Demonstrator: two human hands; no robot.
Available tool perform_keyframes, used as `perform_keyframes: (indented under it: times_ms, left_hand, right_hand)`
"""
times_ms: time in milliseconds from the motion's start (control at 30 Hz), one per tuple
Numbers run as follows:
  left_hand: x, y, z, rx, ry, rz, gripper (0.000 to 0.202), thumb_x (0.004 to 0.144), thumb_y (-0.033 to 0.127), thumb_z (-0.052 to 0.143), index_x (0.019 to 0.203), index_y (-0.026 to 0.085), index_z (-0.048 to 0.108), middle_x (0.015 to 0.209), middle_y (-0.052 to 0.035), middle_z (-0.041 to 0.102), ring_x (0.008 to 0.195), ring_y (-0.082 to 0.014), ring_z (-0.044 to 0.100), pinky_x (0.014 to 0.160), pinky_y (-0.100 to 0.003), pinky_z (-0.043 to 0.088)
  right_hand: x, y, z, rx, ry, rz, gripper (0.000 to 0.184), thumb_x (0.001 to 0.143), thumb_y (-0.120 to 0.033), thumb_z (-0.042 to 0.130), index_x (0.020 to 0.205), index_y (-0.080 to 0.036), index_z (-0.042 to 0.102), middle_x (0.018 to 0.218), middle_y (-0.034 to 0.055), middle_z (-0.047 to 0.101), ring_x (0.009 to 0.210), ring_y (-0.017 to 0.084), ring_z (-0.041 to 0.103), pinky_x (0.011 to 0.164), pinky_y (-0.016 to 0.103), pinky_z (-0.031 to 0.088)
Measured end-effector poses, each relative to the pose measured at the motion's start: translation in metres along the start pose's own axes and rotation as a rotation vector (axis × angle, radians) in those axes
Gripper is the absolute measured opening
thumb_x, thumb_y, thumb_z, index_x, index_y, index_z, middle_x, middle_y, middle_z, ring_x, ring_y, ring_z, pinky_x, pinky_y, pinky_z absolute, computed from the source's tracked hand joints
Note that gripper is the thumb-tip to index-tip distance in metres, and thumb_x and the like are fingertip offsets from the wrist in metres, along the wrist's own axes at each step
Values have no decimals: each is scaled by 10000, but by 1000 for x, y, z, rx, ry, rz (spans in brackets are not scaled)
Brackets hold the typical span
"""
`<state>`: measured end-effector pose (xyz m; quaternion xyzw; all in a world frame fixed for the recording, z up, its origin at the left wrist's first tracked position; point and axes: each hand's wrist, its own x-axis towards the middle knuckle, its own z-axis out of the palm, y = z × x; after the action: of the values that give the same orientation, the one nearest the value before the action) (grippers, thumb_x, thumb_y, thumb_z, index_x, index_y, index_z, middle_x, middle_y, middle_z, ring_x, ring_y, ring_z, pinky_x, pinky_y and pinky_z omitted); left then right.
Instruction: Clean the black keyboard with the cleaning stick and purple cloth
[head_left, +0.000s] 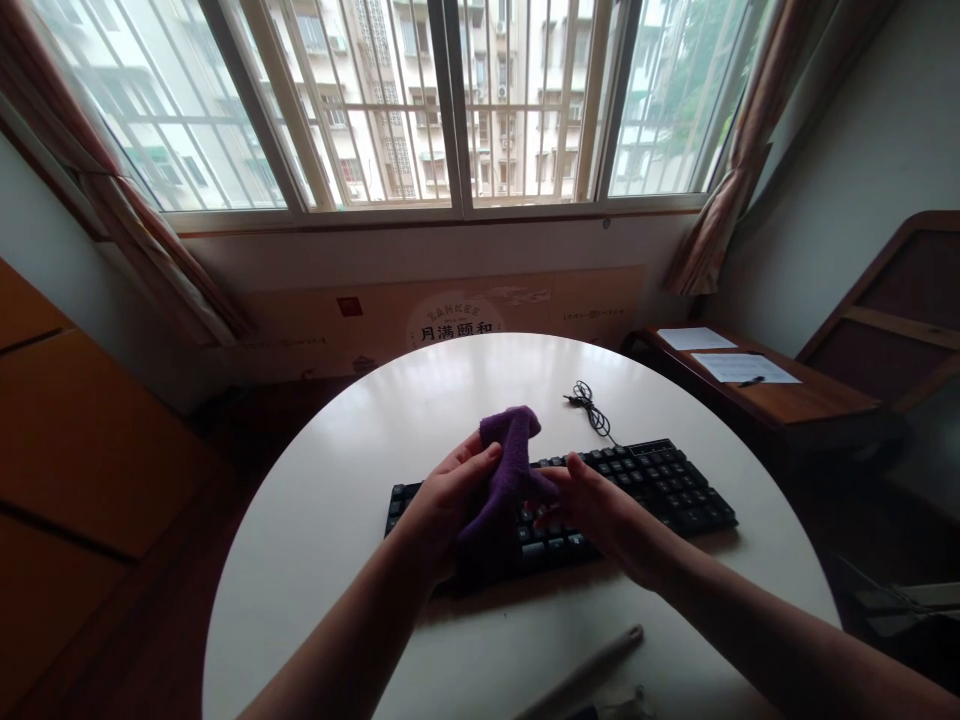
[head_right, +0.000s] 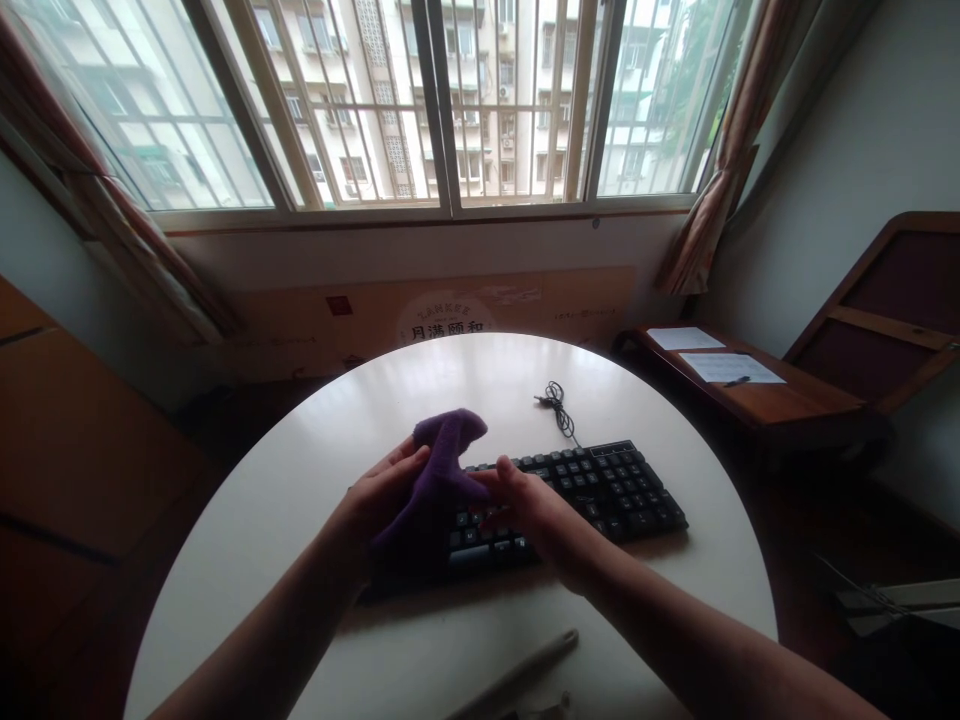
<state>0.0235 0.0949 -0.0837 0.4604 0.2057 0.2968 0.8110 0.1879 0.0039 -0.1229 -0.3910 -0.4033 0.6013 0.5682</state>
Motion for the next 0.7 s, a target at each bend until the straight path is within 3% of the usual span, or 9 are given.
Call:
perform_keyframes:
  times_ms: [100, 200, 300, 367, 567, 700]
  left_hand:
    - [-4, 0, 5, 10, -50, -26, 436, 766, 321, 745, 1164, 170, 650, 767, -36, 690, 633, -142, 633, 610, -221, 497]
    - [-6, -1, 8, 28, -85, -46, 406, 778, 305, 741, 1159, 193, 656, 818, -40, 700, 680, -150, 644, 634, -224, 505]
    - [-3, -3, 7, 78, -74, -26, 407, 782, 320, 740, 1164, 202, 661, 904, -58, 709, 751, -175, 655, 677, -245, 514]
    - [1, -5, 4, 121, -49, 5, 429, 777, 346, 742, 1174, 204, 660, 927, -64, 708, 744, -177, 647, 675, -254, 511]
    - [8, -7, -5, 287, -7, 124, 359, 764, 350, 740, 1085, 194, 703, 814, -38, 691, 640, -144, 581, 549, -212, 443]
    - [5, 2, -8, 429, -42, 178, 135, 753, 265, 719, 839, 163, 744, 595, -4, 596, 515, -125, 509, 488, -226, 403]
  right_hand:
    - [-1, -1, 5, 125, -140, 35, 536, 898, -633, 454, 1091, -187, 679, 1128, 101, 650, 1077, 233, 565, 913, 368, 427]
    - [-2, -3, 6, 256, -201, 15, 418, 937, -515, 482, 1044, -161, 676, 1053, 104, 668, 988, 216, 612, 883, 363, 458]
    - [-2, -5, 4, 313, -124, -40, 199, 895, -311, 615, 1033, -171, 653, 962, 70, 679, 863, 176, 638, 821, 328, 492]
    - [-1, -7, 2, 341, -48, -47, 207, 848, -249, 672, 1044, -189, 640, 945, 50, 679, 819, 156, 641, 767, 286, 506]
    - [1, -10, 0, 283, 111, -52, 331, 772, -260, 738, 1090, -211, 660, 937, 33, 686, 749, 134, 630, 679, 232, 498]
    - [-1, -10, -6, 62, 176, -265, 137, 766, -277, 736, 890, -219, 732, 809, 22, 662, 692, 152, 584, 651, 282, 485]
